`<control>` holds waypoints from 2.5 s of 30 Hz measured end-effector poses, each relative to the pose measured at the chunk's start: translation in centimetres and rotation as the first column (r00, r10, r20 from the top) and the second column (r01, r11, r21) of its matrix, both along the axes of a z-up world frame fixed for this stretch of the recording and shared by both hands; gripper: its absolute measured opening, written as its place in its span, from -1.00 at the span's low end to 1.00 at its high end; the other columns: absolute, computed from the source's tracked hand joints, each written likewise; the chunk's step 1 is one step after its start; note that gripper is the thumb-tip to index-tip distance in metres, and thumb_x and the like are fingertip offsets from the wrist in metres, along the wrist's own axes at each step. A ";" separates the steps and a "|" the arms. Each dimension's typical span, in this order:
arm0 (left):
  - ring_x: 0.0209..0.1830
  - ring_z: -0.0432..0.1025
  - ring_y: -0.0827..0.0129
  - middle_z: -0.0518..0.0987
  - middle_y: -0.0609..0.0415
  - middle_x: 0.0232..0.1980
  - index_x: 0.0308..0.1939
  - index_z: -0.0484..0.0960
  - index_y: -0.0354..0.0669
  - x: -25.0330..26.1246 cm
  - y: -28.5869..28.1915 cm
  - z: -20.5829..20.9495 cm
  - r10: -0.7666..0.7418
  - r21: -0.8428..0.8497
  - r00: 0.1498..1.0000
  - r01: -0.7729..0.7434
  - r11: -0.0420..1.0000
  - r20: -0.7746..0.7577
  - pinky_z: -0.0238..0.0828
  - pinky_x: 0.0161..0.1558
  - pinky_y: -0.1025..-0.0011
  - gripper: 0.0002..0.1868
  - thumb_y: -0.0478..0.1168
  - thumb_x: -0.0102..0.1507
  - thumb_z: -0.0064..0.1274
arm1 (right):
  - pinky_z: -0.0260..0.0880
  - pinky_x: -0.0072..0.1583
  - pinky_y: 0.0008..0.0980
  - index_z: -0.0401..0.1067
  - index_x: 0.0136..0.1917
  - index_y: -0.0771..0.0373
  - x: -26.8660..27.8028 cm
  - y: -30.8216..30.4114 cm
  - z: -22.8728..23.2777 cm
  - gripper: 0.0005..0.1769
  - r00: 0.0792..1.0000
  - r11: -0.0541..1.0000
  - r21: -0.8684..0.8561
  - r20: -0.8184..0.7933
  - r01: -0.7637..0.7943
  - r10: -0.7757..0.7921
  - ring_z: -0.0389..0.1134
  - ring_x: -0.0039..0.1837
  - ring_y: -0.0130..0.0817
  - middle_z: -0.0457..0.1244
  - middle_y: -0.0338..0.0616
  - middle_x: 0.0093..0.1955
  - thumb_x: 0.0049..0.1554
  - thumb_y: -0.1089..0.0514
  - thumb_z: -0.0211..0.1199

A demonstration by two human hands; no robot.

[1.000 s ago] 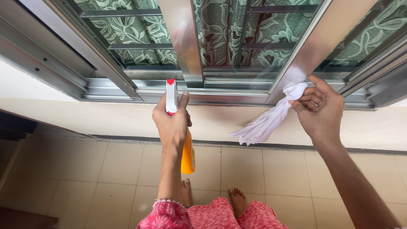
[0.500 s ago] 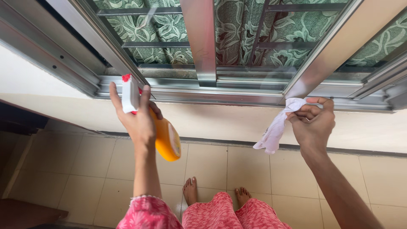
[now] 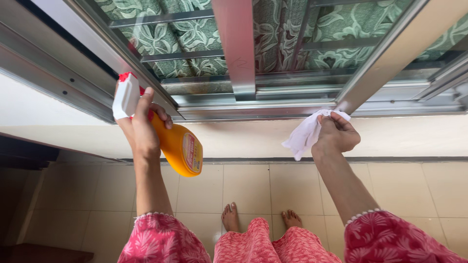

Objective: The person cleans a sliding window by spraying a cleaning solution from a yellow bottle and wiping the glass and frame with a white cloth. The person systematically wipes the lower frame, vertical mullion, and glass panes.

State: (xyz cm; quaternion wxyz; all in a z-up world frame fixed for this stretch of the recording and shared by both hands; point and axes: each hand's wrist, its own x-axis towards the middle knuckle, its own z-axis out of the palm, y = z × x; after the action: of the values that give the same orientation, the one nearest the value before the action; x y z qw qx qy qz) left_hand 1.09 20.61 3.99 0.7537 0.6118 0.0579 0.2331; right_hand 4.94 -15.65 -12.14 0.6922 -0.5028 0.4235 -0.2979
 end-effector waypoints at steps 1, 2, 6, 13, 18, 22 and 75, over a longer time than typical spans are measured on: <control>-0.62 0.30 0.38 0.36 0.03 -0.42 0.44 0.31 -0.31 0.0 0.3 -0.1 0.002 0.001 0.999 -0.002 1.000 -0.034 0.29 -0.59 0.36 -0.44 -0.30 0.36 0.05 | 0.66 -0.07 -0.49 0.53 -0.25 0.36 0.1 1.1 0.3 -0.81 0.998 0.998 0.024 -0.028 0.057 -0.057 0.49 -0.18 -0.39 0.42 -0.09 -0.21 -0.08 0.57 0.37; -0.64 0.30 0.37 0.34 0.00 -0.46 0.40 0.32 -0.34 -0.1 0.6 -0.2 0.003 0.003 0.998 -0.003 1.000 -0.068 0.28 -0.60 0.36 -0.47 -0.30 0.37 0.06 | 0.66 -0.08 -0.50 0.55 -0.26 0.36 0.1 2.0 0.8 -0.81 0.995 0.997 0.020 -0.067 0.070 -0.068 0.49 -0.18 -0.40 0.43 -0.09 -0.22 -0.10 0.56 0.39; -0.63 0.31 0.41 0.39 0.08 -0.37 0.36 0.34 -0.27 -0.1 1.4 -0.4 -0.006 -0.001 0.997 0.006 1.000 -0.072 0.29 -0.61 0.39 -0.50 -0.31 0.34 0.05 | 0.62 -0.10 -0.48 0.57 -0.29 0.35 -0.1 4.7 2.1 -0.79 0.993 0.994 0.078 -0.095 0.077 -0.070 0.49 -0.19 -0.38 0.44 -0.06 -0.21 -0.16 0.55 0.44; -0.63 0.29 0.42 0.41 0.06 -0.29 0.38 0.30 -0.34 0.4 3.9 -1.1 -0.038 -0.038 0.998 0.036 0.999 -0.058 0.25 -0.65 0.40 -0.46 -0.35 0.34 0.08 | 0.62 -0.10 -0.47 0.56 -0.27 0.36 0.2 14.5 3.2 -0.80 0.977 0.949 0.314 -0.191 -0.030 0.094 0.51 -0.19 -0.31 0.44 0.02 -0.19 -0.14 0.54 0.46; -0.63 0.31 0.45 0.42 0.05 -0.17 0.59 0.05 -0.24 0.1 5.6 -1.0 -0.095 -0.027 0.993 0.094 0.995 -0.073 0.27 -0.66 0.42 -0.17 -0.36 0.28 0.08 | 0.58 -0.10 -0.42 0.53 -0.24 0.45 1.0 22.7 2.6 -0.84 0.985 0.877 0.474 -0.099 -0.078 0.142 0.52 -0.19 -0.20 0.43 0.15 -0.17 -0.09 0.58 0.38; -0.64 0.32 0.44 0.44 0.03 -0.09 0.60 -0.04 -0.29 0.1 6.7 -0.9 -0.126 0.026 0.987 0.130 0.991 -0.098 0.27 -0.65 0.43 -0.10 -0.35 0.26 0.10 | 0.57 -0.10 -0.44 0.52 -0.23 0.51 1.6 23.4 0.5 -0.84 0.984 0.878 0.472 -0.103 -0.082 0.147 0.52 -0.21 -0.19 0.42 0.18 -0.13 -0.09 0.61 0.37; -0.71 0.26 0.49 0.39 0.13 -0.54 0.22 0.51 -0.41 0.8 -7.4 -0.6 -0.538 -0.102 0.825 0.528 0.843 -0.175 0.19 -0.68 0.45 -0.55 -0.38 0.23 0.13 | 0.56 0.18 -0.36 0.19 0.21 0.72 -6.4 -9.5 -1.2 -0.56 0.990 0.926 0.365 0.136 -0.095 0.048 0.49 0.14 -0.15 0.30 0.22 0.26 0.10 0.55 0.25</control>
State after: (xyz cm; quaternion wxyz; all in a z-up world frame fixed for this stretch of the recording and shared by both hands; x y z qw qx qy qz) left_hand 1.87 13.21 3.34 0.7941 0.6047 -0.0353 -0.0494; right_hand -1.47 -25.19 -13.34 0.8100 -0.3589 0.4094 -0.2178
